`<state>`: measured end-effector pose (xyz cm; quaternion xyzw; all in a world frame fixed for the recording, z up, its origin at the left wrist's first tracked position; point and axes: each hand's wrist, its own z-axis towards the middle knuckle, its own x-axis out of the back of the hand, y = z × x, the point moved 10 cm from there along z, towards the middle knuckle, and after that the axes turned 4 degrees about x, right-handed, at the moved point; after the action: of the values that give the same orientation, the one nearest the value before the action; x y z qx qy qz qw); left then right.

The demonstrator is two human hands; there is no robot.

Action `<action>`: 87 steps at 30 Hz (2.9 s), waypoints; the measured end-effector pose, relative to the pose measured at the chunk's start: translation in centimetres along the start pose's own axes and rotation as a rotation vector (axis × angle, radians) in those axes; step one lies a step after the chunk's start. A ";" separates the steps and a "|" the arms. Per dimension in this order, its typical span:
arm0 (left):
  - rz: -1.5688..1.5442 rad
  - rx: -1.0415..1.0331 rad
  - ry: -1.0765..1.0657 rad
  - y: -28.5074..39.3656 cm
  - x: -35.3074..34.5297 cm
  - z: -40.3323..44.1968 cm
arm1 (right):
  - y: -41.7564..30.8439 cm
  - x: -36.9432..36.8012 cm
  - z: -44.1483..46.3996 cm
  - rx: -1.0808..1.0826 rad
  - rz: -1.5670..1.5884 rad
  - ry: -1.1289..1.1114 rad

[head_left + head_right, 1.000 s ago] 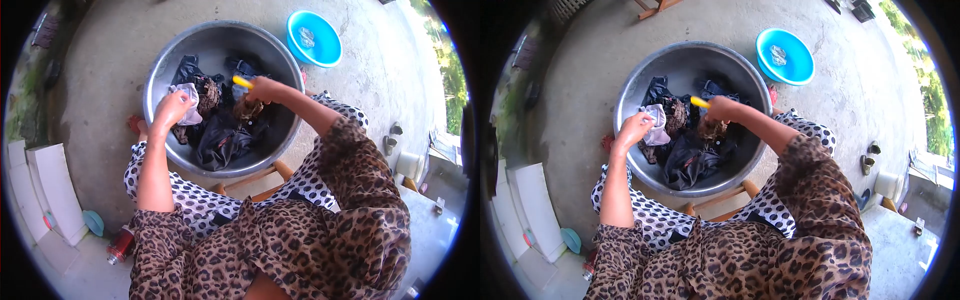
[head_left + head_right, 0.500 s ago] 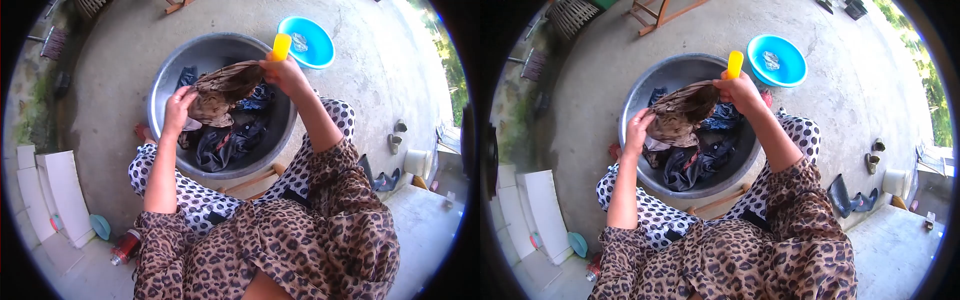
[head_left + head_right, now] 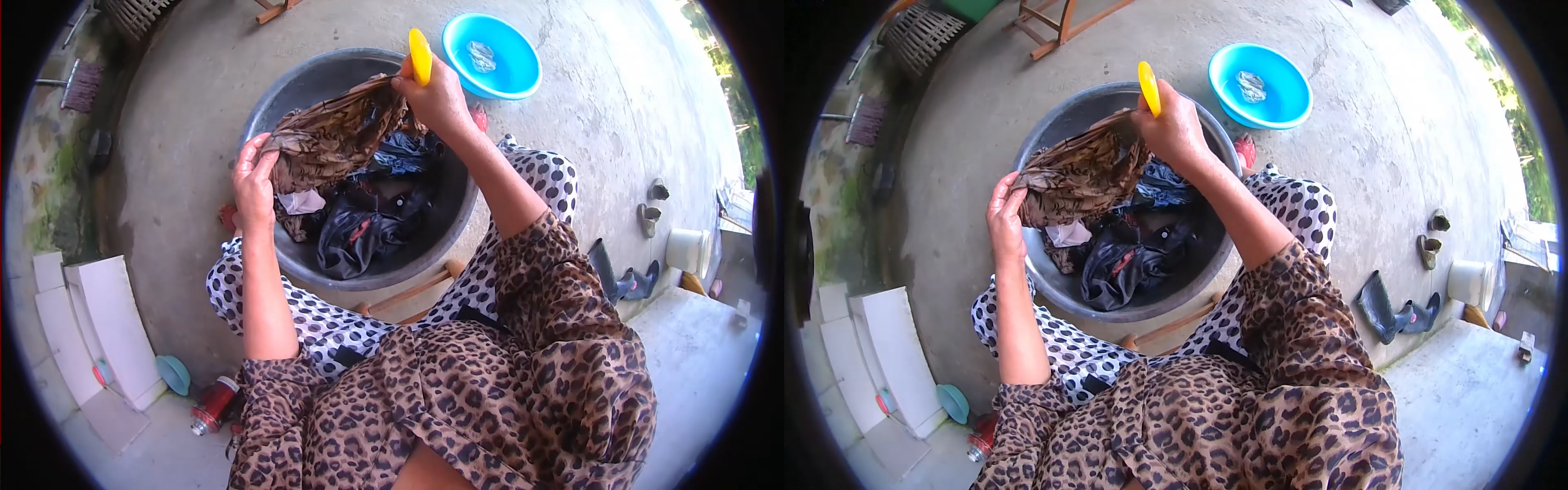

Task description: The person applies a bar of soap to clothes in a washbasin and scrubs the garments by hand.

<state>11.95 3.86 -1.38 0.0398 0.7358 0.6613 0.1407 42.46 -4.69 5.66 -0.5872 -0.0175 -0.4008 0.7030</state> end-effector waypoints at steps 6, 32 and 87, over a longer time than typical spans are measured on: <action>-0.004 0.156 -0.218 0.0 -1.2 -1.6 | 1.6 0.5 0.4 -0.069 0.138 0.023; -0.780 0.531 -0.448 -1.5 -9.4 -6.6 | 4.6 -12.1 -9.3 -0.317 0.417 -0.782; -0.163 0.204 -0.176 0.9 -6.7 -0.6 | 1.6 0.7 -0.1 -0.391 1.291 -0.031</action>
<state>18.12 1.72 0.63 0.0519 0.7847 0.5635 0.2529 43.84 -5.23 4.67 -0.6021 0.3997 0.1125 0.6819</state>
